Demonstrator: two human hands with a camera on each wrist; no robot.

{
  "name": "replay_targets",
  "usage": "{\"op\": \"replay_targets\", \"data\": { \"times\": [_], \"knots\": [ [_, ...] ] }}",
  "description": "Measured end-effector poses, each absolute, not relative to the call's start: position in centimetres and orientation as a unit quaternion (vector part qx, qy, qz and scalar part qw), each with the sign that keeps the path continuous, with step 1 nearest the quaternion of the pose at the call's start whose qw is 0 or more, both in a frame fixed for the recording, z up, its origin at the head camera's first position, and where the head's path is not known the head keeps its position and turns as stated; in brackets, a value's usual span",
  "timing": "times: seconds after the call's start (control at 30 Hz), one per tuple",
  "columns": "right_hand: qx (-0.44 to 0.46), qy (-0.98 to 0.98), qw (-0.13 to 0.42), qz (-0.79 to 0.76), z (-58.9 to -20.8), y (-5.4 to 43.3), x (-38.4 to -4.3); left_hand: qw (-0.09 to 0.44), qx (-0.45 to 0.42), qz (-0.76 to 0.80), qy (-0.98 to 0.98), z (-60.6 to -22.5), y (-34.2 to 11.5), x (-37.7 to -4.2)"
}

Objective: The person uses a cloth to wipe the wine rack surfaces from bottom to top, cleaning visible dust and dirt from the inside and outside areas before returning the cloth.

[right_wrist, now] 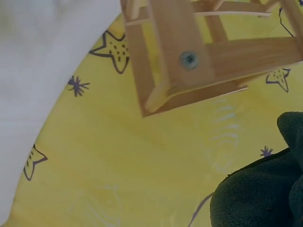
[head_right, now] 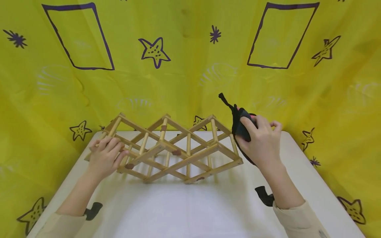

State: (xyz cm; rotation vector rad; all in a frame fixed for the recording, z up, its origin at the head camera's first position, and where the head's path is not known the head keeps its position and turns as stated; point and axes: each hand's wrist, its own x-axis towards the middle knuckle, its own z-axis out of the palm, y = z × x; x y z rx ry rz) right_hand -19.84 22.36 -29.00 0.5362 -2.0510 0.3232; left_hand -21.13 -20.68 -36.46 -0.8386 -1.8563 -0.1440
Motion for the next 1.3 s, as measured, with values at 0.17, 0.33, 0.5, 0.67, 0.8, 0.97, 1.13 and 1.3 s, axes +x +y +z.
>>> {"op": "replay_targets", "data": {
  "times": [0.17,0.33,0.5,0.67,0.8,0.97,1.13,1.3],
  "knots": [
    [0.23,-0.837,0.477,0.141,-28.8,22.0,-18.9,0.528,-0.343,-0.046,-0.776,-36.5,-20.1,-21.8],
    [0.236,-0.822,0.496,0.151,-29.0,21.1,-18.3,0.527,-0.331,-0.039,-0.782,-36.7,-19.3,-22.5],
    [0.25,-0.81,0.499,0.18,-29.6,20.1,-18.0,0.519,-0.323,-0.038,-0.791,-36.8,-18.4,-23.2],
    [0.268,-0.806,0.488,0.2,-30.6,18.9,-18.4,0.501,-0.316,-0.033,-0.805,-36.7,-17.4,-23.9],
    [0.275,-0.814,0.475,0.189,-31.6,17.7,-18.8,0.481,-0.311,-0.032,-0.819,-36.7,-16.7,-24.3],
    [0.283,-0.816,0.466,0.192,-32.7,15.9,-19.3,0.474,-0.301,-0.034,-0.827,-36.6,-16.1,-24.7],
    [0.274,-0.816,0.466,0.205,-34.3,13.8,-19.9,0.47,-0.3,-0.03,-0.83,-36.5,-15.8,-24.8],
    [0.259,-0.834,0.439,0.213,-35.9,12.2,-20.5,0.464,-0.3,-0.035,-0.833,-36.5,-15.8,-24.8]
  ]
}}
